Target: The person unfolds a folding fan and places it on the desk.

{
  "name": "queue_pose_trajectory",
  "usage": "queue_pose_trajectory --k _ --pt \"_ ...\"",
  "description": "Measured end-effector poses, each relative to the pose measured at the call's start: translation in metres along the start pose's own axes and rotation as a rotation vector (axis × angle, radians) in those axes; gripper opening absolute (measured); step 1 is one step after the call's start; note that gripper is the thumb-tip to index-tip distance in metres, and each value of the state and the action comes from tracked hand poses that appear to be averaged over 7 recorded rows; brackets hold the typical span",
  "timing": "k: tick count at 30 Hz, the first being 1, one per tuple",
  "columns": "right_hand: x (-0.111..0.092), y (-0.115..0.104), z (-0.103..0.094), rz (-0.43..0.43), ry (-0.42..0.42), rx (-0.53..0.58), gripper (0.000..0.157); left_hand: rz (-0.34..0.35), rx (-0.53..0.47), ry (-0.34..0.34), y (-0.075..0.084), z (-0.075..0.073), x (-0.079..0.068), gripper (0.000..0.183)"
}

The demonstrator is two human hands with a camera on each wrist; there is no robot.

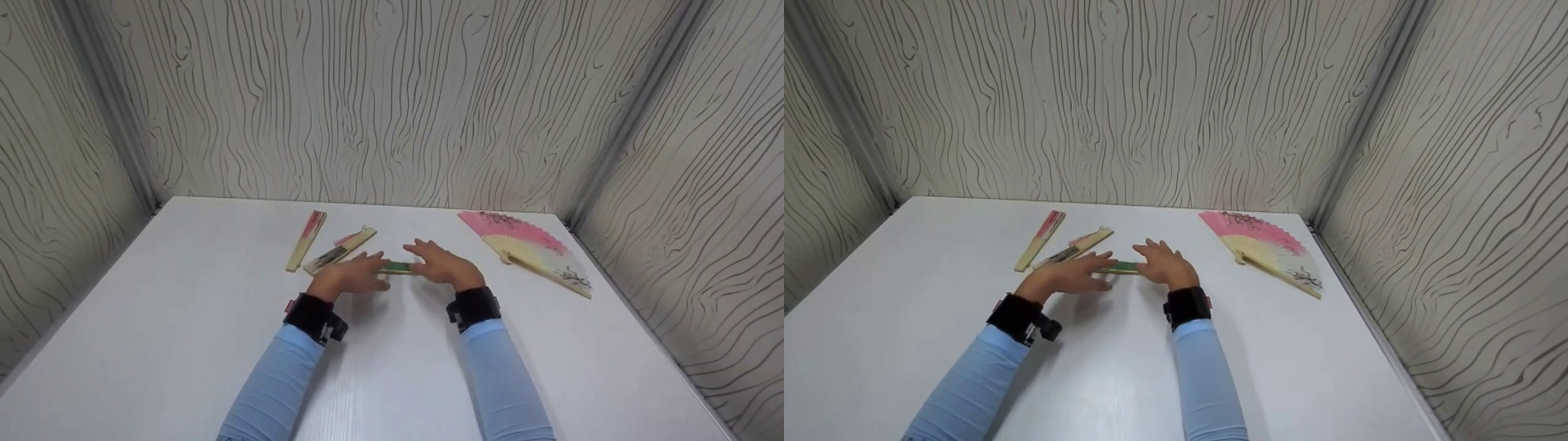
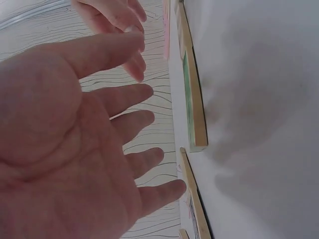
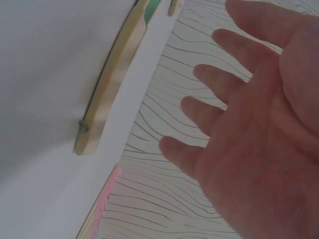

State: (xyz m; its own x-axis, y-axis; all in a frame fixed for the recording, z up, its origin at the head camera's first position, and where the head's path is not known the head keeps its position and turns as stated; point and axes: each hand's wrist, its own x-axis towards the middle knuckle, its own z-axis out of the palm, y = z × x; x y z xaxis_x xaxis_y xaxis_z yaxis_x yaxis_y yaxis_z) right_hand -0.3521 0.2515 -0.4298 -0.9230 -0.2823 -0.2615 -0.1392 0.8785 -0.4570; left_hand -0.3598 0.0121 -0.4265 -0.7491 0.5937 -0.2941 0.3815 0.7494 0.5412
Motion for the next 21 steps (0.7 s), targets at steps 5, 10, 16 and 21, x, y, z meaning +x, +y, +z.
queue_pose_trajectory --k 5,10,16,21 --pt "-0.001 0.004 0.006 0.095 -0.112 -0.022 0.058 -0.052 0.073 -0.112 0.003 0.008 0.003 0.066" --pt "-0.005 0.003 0.007 0.159 -0.142 -0.036 0.055 0.034 0.251 -0.133 0.004 0.010 0.009 0.054" --pt "-0.006 -0.014 0.006 0.130 -0.044 -0.042 0.041 -0.031 0.183 -0.073 -0.002 0.007 0.009 0.045" --pt "0.001 -0.027 0.014 0.034 -0.052 -0.031 0.044 -0.068 0.058 -0.065 -0.008 0.007 0.006 0.061"
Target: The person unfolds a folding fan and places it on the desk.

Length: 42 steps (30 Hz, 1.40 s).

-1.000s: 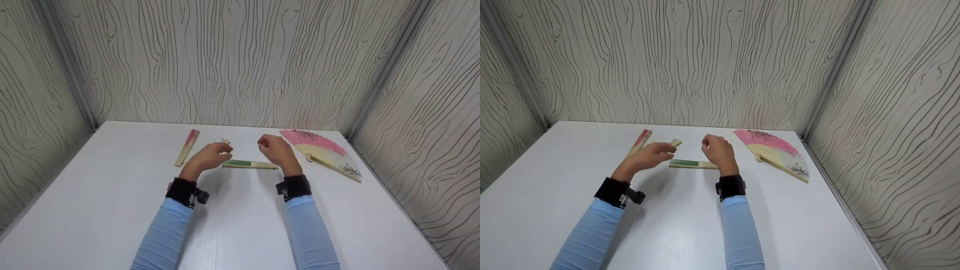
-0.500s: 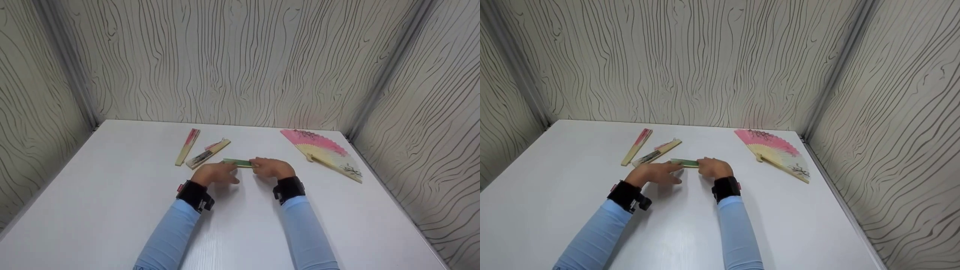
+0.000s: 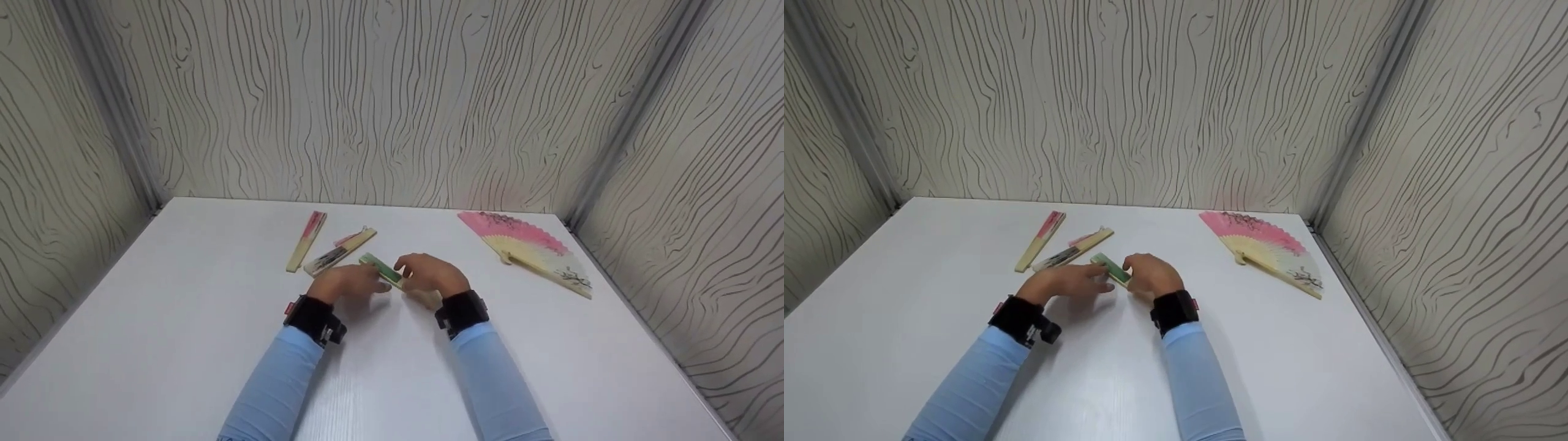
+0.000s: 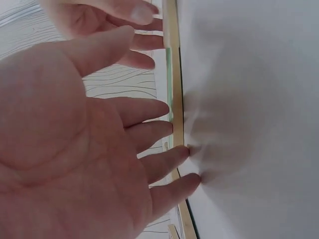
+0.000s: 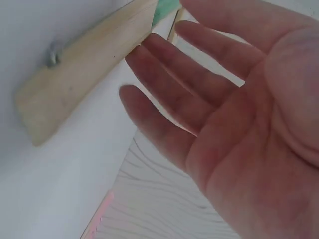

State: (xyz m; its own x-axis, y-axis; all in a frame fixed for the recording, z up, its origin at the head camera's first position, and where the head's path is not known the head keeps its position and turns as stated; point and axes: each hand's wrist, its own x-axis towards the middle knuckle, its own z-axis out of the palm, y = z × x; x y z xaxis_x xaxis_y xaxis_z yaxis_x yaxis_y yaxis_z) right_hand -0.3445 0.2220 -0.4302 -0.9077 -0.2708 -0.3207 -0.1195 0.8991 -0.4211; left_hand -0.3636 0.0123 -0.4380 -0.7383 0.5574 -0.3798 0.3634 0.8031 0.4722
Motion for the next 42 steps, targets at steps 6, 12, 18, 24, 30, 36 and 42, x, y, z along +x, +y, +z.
queue_pose_trajectory --k 6,12,18,24,30,36,42 --pt "0.006 -0.012 0.009 0.051 -0.022 0.032 0.056 0.008 -0.107 0.009 -0.002 0.002 -0.002 0.065" --pt "0.007 -0.022 0.015 0.090 0.011 0.016 0.029 0.028 -0.168 0.012 -0.001 0.005 -0.003 0.064" --pt "0.004 -0.031 0.017 0.215 -0.023 0.123 0.019 0.024 -0.246 0.041 -0.001 0.005 -0.001 0.062" --pt "0.008 -0.035 0.023 0.208 -0.002 0.192 0.011 0.023 -0.291 0.061 0.000 0.004 -0.001 0.044" --pt "0.034 -0.020 0.036 0.189 0.044 0.182 0.013 0.068 -0.358 0.127 -0.002 0.005 -0.002 0.049" --pt "0.045 -0.009 0.044 0.167 0.099 0.261 0.043 0.067 -0.489 0.145 -0.009 0.006 0.001 0.054" --pt "0.020 -0.030 0.032 0.180 0.128 0.416 0.063 0.058 -0.550 0.156 -0.013 0.003 0.006 0.047"
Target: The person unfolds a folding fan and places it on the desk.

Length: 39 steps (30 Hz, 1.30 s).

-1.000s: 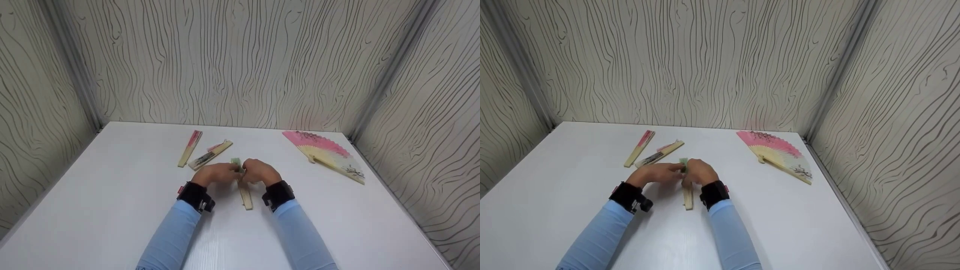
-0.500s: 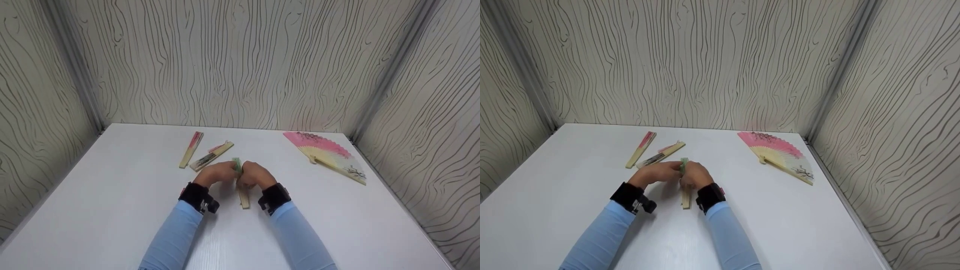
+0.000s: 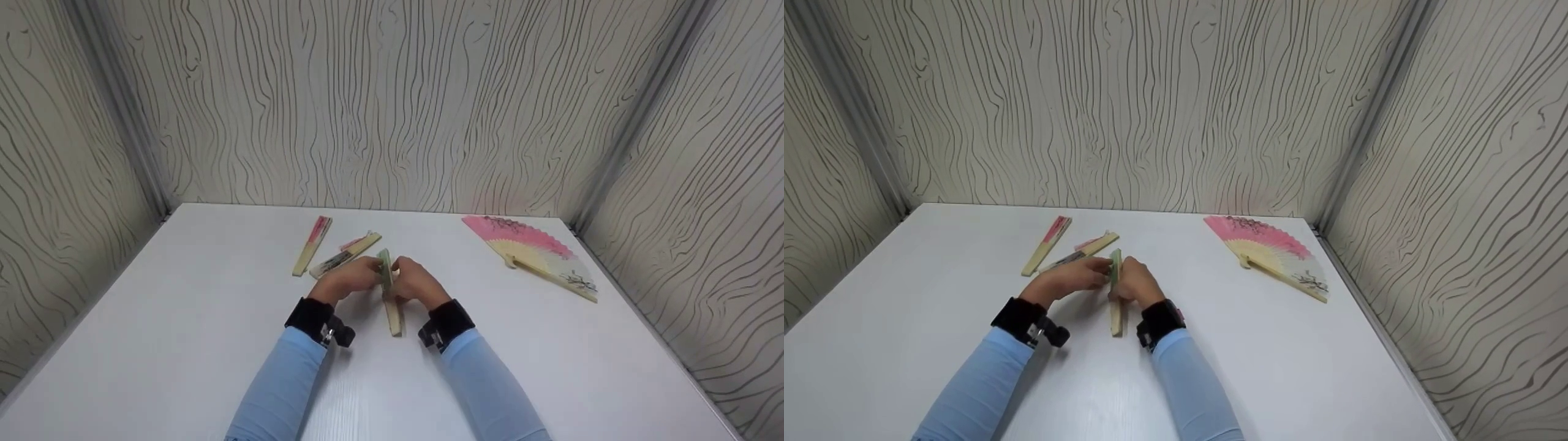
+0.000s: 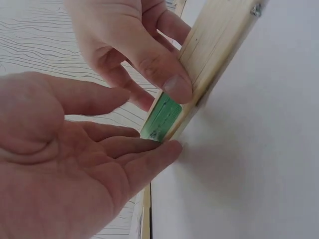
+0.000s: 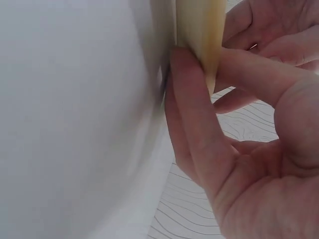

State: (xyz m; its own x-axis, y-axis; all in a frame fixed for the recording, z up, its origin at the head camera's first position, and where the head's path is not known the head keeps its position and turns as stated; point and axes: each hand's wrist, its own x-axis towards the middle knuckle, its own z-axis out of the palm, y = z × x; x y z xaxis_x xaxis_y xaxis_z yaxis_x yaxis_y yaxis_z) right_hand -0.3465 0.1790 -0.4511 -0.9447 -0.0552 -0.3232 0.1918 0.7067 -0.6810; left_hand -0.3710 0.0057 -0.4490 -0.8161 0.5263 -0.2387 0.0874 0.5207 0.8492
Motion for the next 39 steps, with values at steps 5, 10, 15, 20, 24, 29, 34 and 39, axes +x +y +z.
queue_pose_trajectory --k 5,10,15,20,24,29,34,39 --pt "0.002 0.002 -0.007 -0.047 0.040 0.110 0.065 -0.010 -0.218 0.110 0.003 0.001 0.005 0.067" --pt "-0.005 -0.006 -0.027 -0.121 0.128 0.292 0.064 0.029 -0.376 0.212 0.015 -0.003 0.003 0.067" --pt "-0.017 -0.012 -0.048 -0.255 0.222 0.457 0.049 0.138 -0.415 0.242 0.031 -0.006 -0.003 0.049" --pt "-0.025 -0.014 -0.060 -0.325 0.271 0.490 0.042 0.255 -0.391 0.295 0.046 -0.007 -0.012 0.041" --pt "-0.028 -0.014 -0.062 -0.351 0.269 0.529 0.038 0.293 -0.343 0.287 0.051 -0.007 -0.018 0.044" --pt "-0.031 -0.014 -0.061 -0.391 0.251 0.600 0.035 0.330 -0.335 0.254 0.051 -0.005 -0.020 0.046" --pt "-0.035 -0.016 -0.063 -0.403 0.278 0.570 0.032 0.319 -0.303 0.262 0.054 -0.003 -0.020 0.038" --pt "-0.037 -0.016 -0.069 -0.455 0.237 0.577 0.029 0.348 -0.291 0.307 0.061 -0.006 -0.023 0.039"
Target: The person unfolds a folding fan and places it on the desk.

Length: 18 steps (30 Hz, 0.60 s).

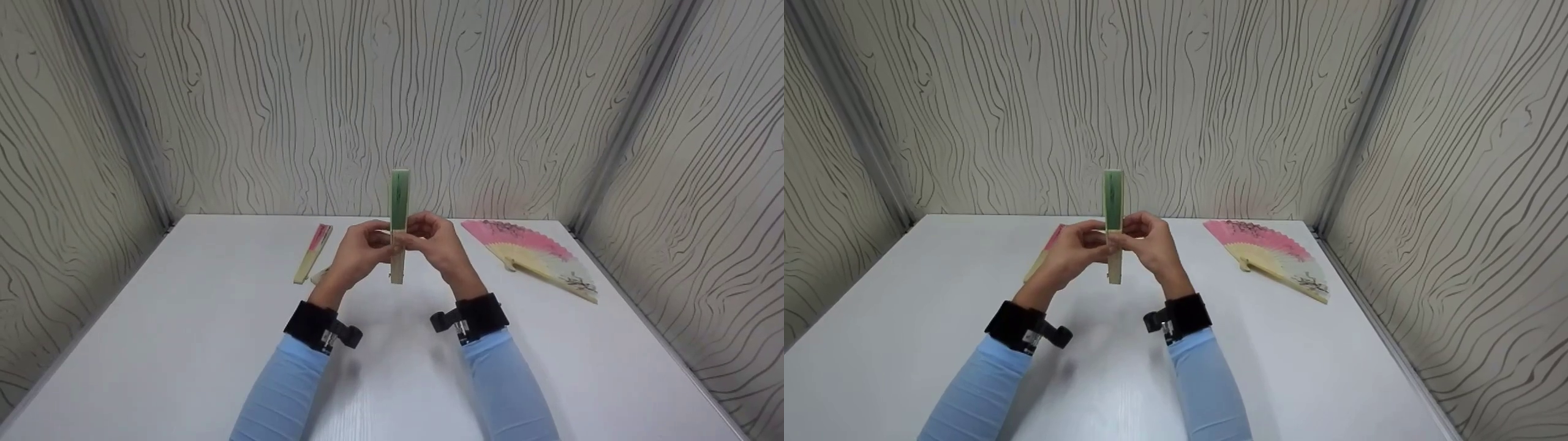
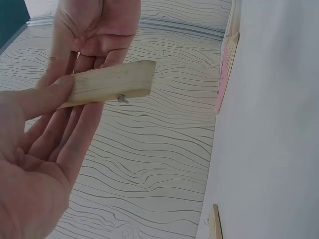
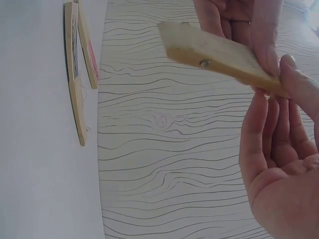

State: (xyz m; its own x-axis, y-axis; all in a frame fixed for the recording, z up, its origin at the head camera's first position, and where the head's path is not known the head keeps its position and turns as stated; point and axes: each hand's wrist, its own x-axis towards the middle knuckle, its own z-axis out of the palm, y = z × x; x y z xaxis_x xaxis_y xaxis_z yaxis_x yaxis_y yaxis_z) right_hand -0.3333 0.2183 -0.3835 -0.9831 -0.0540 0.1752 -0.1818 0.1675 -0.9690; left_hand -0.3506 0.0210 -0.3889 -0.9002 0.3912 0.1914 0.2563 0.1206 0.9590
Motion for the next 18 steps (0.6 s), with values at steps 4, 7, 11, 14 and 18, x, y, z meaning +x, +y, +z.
queue_pose_trajectory --k 4,7,11,14,18 --pt "0.000 0.002 -0.006 -0.031 -0.120 0.007 0.033 -0.006 0.007 0.033 0.004 -0.002 -0.001 0.042" --pt "0.000 0.005 -0.011 -0.043 -0.183 -0.013 0.036 -0.028 0.005 0.045 0.004 -0.002 -0.001 0.040" --pt "0.001 0.008 -0.015 -0.051 -0.198 -0.005 0.037 -0.032 -0.023 0.048 0.003 0.001 -0.001 0.032" --pt "0.002 0.010 -0.015 -0.047 -0.181 0.030 0.035 -0.021 -0.033 0.045 0.001 0.003 0.000 0.027" --pt "0.003 0.009 -0.015 -0.051 -0.171 0.066 0.032 0.000 -0.041 0.046 0.000 0.003 -0.001 0.028"
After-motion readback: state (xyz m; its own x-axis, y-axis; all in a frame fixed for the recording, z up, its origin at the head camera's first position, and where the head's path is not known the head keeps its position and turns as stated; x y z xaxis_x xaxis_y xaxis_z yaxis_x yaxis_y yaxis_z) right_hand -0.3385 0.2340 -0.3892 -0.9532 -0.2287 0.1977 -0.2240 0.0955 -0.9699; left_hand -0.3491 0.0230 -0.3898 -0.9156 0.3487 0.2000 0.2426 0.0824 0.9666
